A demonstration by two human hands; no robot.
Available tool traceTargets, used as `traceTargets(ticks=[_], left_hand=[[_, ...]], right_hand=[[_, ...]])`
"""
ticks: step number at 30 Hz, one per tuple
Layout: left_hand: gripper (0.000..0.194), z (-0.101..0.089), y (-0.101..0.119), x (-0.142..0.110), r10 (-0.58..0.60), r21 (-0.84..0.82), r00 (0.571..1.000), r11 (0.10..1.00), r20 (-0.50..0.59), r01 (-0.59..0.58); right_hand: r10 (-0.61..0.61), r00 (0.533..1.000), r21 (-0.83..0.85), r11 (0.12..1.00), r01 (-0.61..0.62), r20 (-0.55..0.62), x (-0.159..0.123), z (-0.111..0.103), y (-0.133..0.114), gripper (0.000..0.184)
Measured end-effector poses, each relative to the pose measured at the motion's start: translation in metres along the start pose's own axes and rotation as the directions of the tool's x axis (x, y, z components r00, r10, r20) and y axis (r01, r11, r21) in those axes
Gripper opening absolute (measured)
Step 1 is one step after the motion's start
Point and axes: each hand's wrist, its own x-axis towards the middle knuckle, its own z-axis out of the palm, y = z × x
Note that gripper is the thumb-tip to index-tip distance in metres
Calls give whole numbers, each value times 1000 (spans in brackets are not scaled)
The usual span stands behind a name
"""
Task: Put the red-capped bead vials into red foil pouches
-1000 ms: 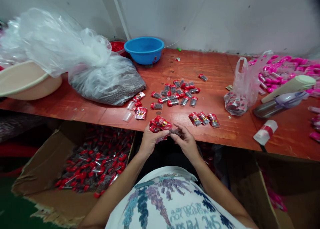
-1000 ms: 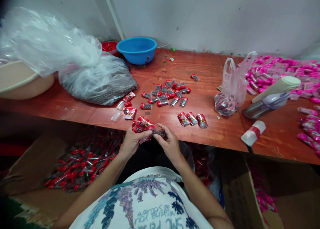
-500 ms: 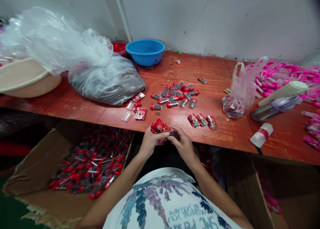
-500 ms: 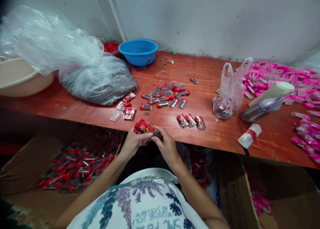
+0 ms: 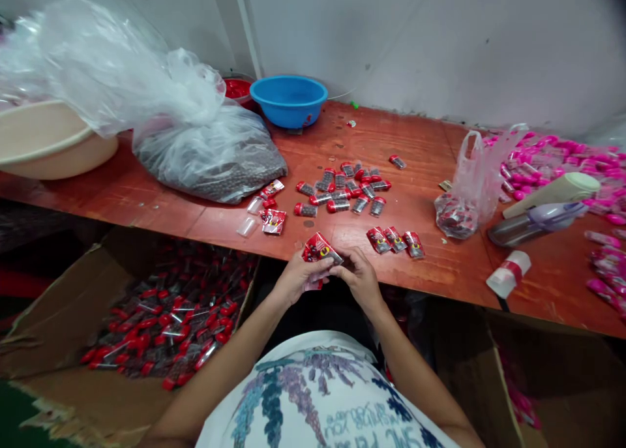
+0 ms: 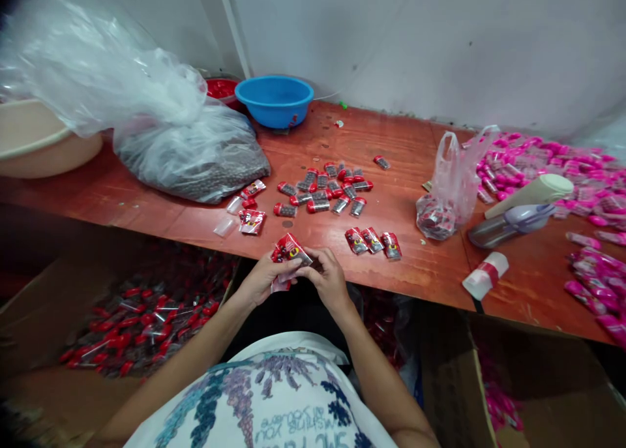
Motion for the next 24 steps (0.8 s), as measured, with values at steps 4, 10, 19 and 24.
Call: traceTargets(ticks=[4,10,19,24], left_hand=[[32,2,-3,5,-34,-53,999,998,18,35],[30,2,-9,13,-69,-57,997,996,-19,68],[27,3,-15,23,-92,-178,996,980,-10,89],[28,-7,-5,24,-91,-273,989,960,-117,56]], right_hand=[[-4,998,-15,1000,3,-66,-2,-2,4,27],[47,991,24,999,-45,-125,-6,-1,14,29],[165,960,31,986,-162,-227,-2,-21,26,31],[-9,893,-399,897,-192,-451,4,-48,23,38]])
